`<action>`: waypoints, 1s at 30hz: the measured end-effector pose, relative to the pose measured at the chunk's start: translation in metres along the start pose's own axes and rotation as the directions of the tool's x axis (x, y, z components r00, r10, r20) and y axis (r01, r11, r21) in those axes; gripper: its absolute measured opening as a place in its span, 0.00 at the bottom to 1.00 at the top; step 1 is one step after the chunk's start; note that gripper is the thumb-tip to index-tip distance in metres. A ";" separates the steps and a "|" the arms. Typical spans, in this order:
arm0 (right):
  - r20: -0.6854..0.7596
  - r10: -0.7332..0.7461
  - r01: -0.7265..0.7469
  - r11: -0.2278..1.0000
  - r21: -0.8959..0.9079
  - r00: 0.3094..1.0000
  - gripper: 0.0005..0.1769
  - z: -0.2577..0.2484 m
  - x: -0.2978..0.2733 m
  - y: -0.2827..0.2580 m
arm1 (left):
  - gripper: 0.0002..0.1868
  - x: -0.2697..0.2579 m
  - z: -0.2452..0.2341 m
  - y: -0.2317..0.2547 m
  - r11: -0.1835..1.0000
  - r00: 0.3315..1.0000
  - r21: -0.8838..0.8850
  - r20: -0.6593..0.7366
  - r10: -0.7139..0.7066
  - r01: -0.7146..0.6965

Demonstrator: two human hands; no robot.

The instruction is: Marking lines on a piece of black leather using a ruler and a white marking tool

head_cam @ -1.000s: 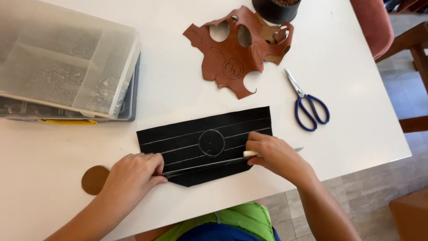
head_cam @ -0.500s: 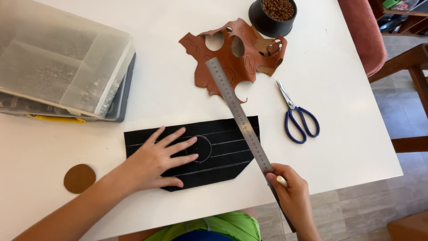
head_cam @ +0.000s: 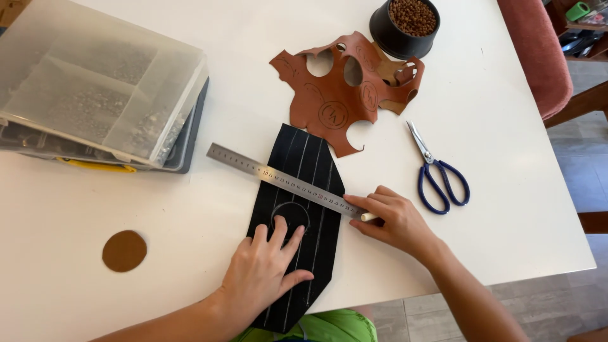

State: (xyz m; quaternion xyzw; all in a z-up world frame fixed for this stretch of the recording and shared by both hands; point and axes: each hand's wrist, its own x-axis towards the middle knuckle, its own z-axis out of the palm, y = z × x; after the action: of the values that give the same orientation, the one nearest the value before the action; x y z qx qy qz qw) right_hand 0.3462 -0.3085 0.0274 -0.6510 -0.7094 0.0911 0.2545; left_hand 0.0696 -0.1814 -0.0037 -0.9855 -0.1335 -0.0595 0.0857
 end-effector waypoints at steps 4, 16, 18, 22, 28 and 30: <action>0.061 -0.065 0.066 0.998 -0.008 0.996 0.23 -0.004 0.010 0.017 | 0.37 0.010 0.000 -0.033 0.990 0.993 -0.128 -0.104 0.054 -0.067; 0.018 -0.025 0.025 1.000 -0.013 1.000 0.26 0.011 0.008 0.018 | 0.72 0.025 0.023 -0.068 0.981 0.990 -0.195 -0.138 -0.032 0.005; 0.021 -0.030 0.030 1.000 0.002 0.999 0.19 0.011 0.010 0.015 | 0.76 0.024 0.028 -0.072 0.976 0.994 -0.219 -0.104 -0.036 0.012; 0.065 -0.037 0.036 0.999 0.021 0.997 0.20 0.011 0.010 0.019 | 0.62 0.025 0.024 -0.073 0.952 0.989 -0.307 -0.143 -0.046 0.000; 0.054 -0.028 0.026 0.999 0.033 0.998 0.24 0.008 0.009 0.019 | 0.61 0.023 0.023 -0.069 0.973 0.987 -0.227 -0.142 -0.077 0.043; 0.057 -0.008 0.005 0.999 0.045 0.998 0.20 0.007 0.010 0.018 | 0.59 0.022 0.022 -0.067 0.983 0.985 -0.180 -0.157 -0.077 0.049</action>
State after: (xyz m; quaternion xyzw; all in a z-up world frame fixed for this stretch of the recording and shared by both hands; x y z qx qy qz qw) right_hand 0.3586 -0.2953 0.0157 -0.6398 -0.7163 0.1249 0.2490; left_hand 0.0740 -0.1077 -0.0120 -0.9763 -0.1516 -0.1541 0.0074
